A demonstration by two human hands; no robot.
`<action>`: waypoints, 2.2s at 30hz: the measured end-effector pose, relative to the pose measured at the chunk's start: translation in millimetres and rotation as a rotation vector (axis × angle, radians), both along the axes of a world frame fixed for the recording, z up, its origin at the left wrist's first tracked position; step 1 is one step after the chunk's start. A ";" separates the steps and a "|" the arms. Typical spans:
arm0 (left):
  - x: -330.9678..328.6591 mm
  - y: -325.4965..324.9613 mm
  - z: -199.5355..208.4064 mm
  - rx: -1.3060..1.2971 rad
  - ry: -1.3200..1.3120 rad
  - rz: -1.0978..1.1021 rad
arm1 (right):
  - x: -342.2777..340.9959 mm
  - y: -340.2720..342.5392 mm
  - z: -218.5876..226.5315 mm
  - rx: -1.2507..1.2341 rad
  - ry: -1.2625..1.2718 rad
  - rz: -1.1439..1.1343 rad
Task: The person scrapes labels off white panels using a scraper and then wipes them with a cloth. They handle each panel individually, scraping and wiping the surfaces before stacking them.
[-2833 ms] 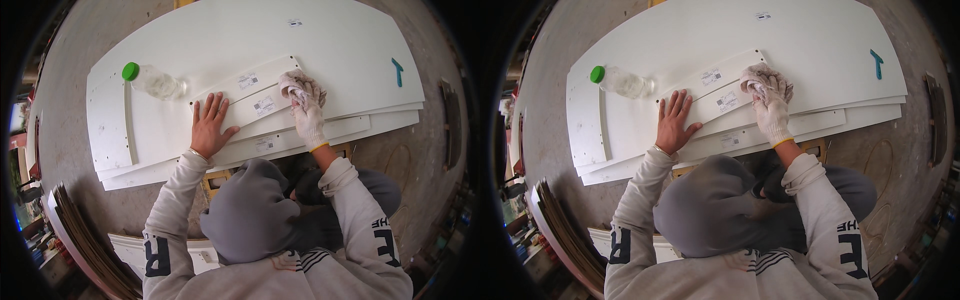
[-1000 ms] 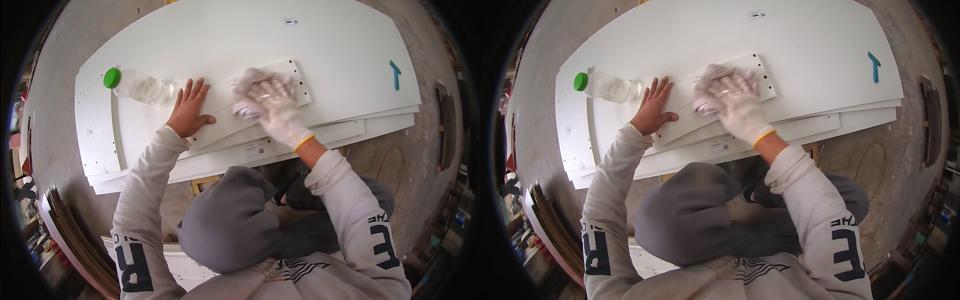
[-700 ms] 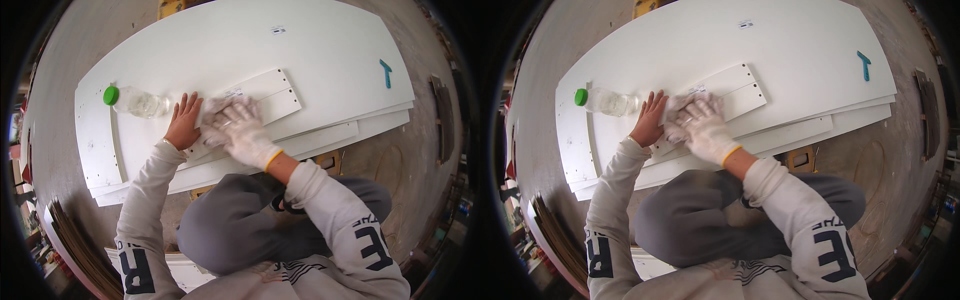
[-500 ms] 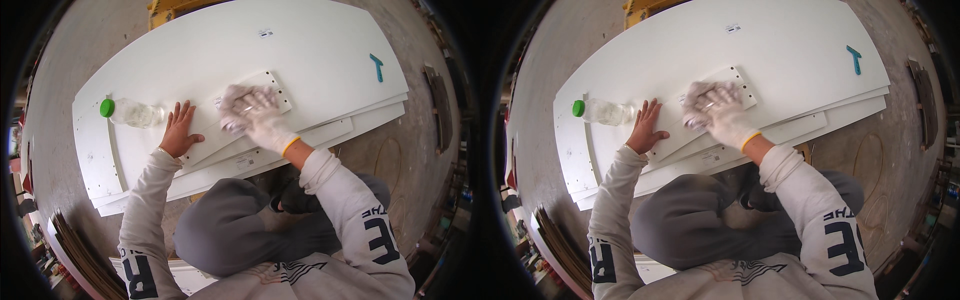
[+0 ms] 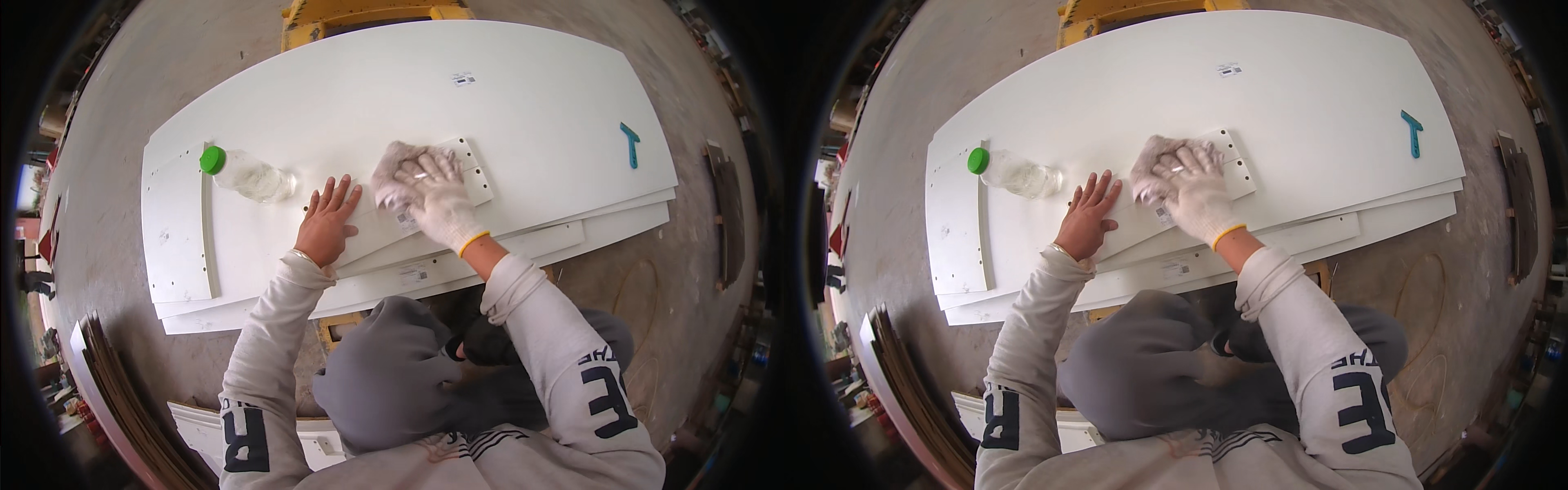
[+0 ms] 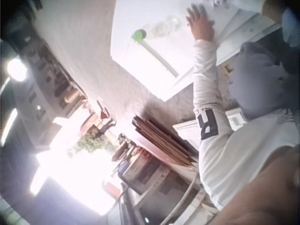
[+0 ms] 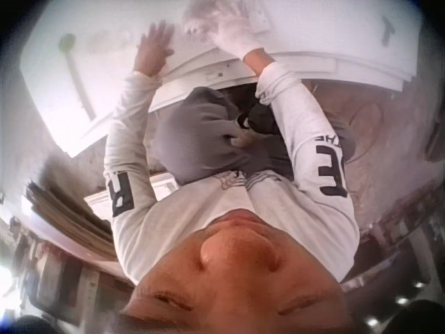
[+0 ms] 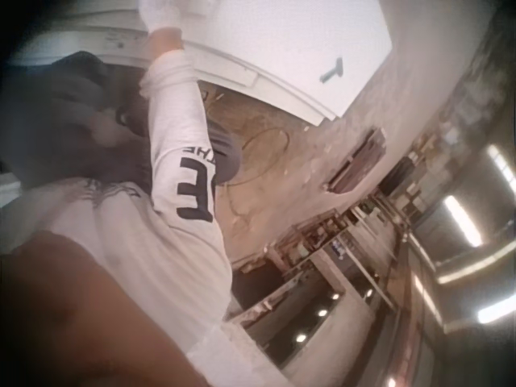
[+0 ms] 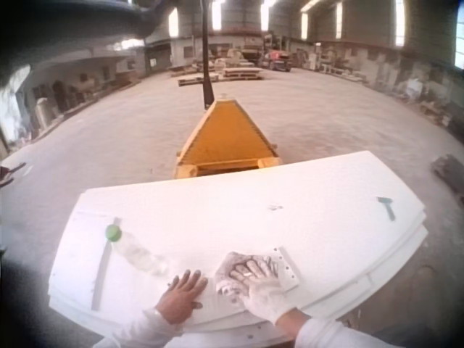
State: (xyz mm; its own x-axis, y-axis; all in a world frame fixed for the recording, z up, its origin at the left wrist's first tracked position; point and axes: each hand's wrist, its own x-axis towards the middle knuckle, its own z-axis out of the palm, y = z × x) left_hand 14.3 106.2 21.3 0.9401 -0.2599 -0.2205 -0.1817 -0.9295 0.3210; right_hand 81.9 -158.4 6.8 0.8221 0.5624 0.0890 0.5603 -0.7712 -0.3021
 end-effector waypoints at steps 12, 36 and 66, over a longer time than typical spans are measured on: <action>-36.6 -107.6 -8.6 -0.165 -0.276 -0.002 | 40.1 -88.3 51.5 0.909 0.598 -0.755; -21.0 -126.9 -0.8 -0.120 -0.379 -0.072 | -40.9 -265.1 136.4 1.548 0.834 -0.713; 114.5 -32.6 11.4 -0.151 -0.094 0.037 | -41.4 -262.3 154.1 1.632 0.524 -0.844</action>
